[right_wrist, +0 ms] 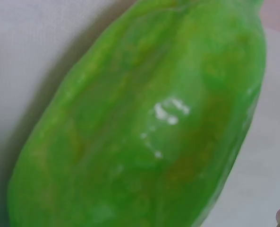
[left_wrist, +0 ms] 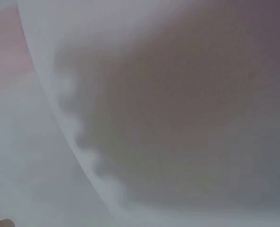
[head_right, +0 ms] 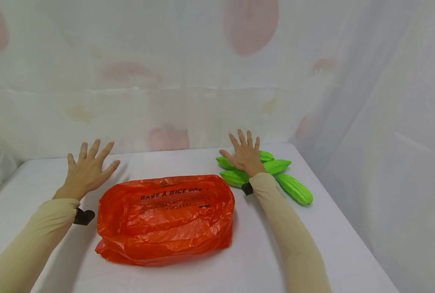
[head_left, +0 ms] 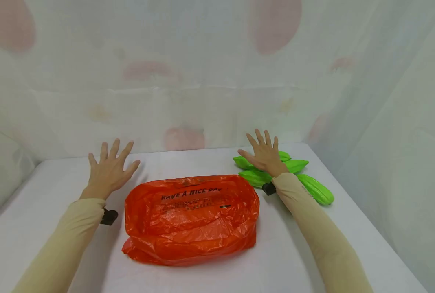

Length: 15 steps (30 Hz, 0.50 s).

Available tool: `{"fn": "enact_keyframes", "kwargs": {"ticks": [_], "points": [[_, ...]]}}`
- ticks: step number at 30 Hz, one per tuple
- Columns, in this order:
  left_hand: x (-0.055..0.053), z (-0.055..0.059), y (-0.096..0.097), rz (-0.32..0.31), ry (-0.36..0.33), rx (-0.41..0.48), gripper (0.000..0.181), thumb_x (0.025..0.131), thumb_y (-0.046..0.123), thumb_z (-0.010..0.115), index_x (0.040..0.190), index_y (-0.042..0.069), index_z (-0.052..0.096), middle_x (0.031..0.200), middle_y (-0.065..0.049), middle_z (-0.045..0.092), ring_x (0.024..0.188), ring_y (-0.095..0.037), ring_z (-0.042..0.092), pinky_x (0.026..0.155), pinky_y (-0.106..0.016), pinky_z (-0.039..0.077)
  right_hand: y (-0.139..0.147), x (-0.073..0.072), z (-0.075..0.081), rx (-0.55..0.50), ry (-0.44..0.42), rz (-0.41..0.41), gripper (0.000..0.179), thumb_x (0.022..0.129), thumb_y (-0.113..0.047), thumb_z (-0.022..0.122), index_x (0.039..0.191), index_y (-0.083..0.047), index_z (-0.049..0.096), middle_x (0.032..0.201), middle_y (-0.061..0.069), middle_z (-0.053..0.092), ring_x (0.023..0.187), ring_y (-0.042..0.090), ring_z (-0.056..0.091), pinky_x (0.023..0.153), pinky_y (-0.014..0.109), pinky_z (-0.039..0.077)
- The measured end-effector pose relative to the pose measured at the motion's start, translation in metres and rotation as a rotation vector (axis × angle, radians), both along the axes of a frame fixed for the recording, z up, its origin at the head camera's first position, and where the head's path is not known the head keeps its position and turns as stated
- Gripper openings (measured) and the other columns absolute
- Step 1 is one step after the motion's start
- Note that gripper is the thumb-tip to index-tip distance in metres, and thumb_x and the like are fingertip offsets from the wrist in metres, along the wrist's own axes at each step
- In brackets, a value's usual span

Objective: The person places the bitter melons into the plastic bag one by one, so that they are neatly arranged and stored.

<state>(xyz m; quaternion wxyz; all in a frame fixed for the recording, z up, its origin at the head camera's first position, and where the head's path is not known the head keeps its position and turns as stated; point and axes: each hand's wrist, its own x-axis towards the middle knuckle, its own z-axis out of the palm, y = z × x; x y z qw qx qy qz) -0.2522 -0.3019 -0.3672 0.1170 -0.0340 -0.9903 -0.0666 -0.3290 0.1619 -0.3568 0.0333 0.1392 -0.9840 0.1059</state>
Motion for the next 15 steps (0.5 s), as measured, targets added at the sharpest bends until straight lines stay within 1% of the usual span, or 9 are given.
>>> {"fn": "enact_keyframes", "kwargs": {"ticks": [5,9,15], "points": [[0.005,0.003,-0.001,-0.008,0.005,0.009,0.073,0.099,0.058,0.037,0.16,0.025,0.013,0.163,-0.026,0.011,0.145,-0.058,0.008,0.106,-0.083,0.003,0.0,0.003,0.002,-0.003,0.002,0.007,0.081,0.097,-0.067,0.036,0.16,-0.022,0.016,0.168,0.01,0.0,0.154,0.04,-0.006,0.119,0.066,-0.006],[0.01,0.003,-0.001,-0.019,0.03,0.031,0.073,0.099,0.057,0.039,0.16,0.025,0.015,0.163,-0.025,0.013,0.144,-0.058,0.01,0.107,-0.082,0.005,0.001,0.007,0.005,-0.017,0.005,0.022,0.081,0.096,-0.066,0.038,0.16,-0.021,0.017,0.168,0.011,0.002,0.153,0.041,-0.004,0.119,0.066,-0.004],[0.019,0.002,-0.002,-0.029,0.049,0.045,0.073,0.098,0.057,0.041,0.159,0.024,0.019,0.163,-0.024,0.016,0.144,-0.057,0.013,0.107,-0.081,0.006,0.001,0.016,0.01,-0.039,0.01,0.042,0.08,0.096,-0.065,0.04,0.16,-0.021,0.019,0.168,0.011,0.003,0.154,0.041,-0.003,0.119,0.066,-0.003]]}}
